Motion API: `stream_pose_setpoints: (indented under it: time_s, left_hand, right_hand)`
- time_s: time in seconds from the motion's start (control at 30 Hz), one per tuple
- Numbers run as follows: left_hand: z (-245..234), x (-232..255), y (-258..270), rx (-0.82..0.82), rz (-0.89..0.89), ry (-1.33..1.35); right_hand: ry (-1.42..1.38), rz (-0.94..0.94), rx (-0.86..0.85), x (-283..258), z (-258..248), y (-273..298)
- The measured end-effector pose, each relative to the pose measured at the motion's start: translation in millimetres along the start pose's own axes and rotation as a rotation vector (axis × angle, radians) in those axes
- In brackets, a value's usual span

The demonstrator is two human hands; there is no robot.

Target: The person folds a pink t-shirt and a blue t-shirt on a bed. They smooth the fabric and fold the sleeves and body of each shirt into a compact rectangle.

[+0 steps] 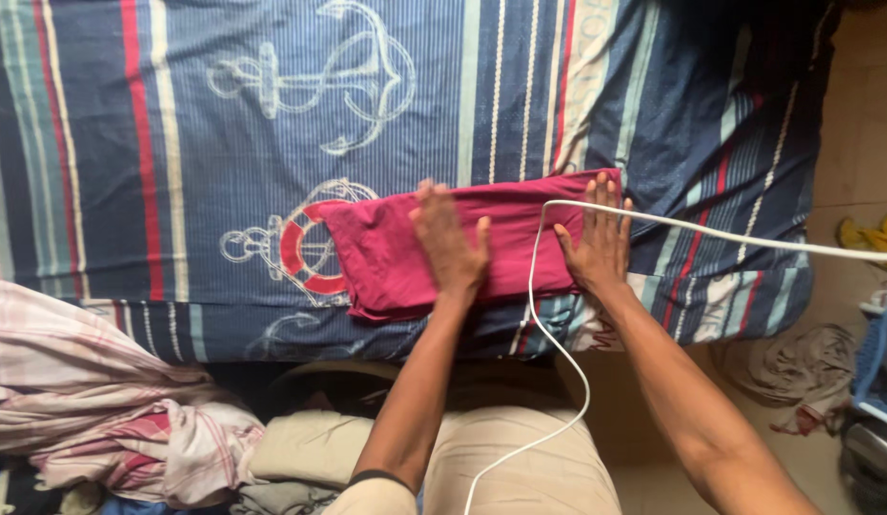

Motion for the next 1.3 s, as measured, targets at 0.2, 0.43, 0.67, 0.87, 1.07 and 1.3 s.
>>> stream_pose_setpoints:
  time_s: [0.2,0.43,0.67,0.87,1.07,1.3]
  left_hand:
    - [60,72,3,-0.321,0.295,0.064]
    - [6,-25,8,-0.213,0.149,-0.173]
    - [-59,-104,28,-0.158,-0.009,-0.222]
    - [-53,-105,27,-0.115,-0.035,-0.246]
    - [-54,-106,30,-0.104,-0.021,-0.243]
    - [-45,-112,29,-0.125,-0.045,-0.274]
  right_hand:
    - [0.045,-0.023,0.017,-1,0,-1]
    - [0.128,-0.001,-0.01,3,10,-2]
    - [-0.022,-0.026,0.008,-2,0,2]
    - [-0.058,-0.196,0.15,-82,-15,14]
    - [-0.061,-0.623,0.012,-242,23,4]
    - [-0.102,-0.594,-0.048,-222,32,-29]
Point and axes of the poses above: each hand's wrist, its own y-axis away from the middle knuckle, its own z-axis out of the palm, x = y × z, the point moved 8 cm from there along -y, towards the middle knuckle, and after that the axes turned 13 degrees about -x, right-handed, at the moved point
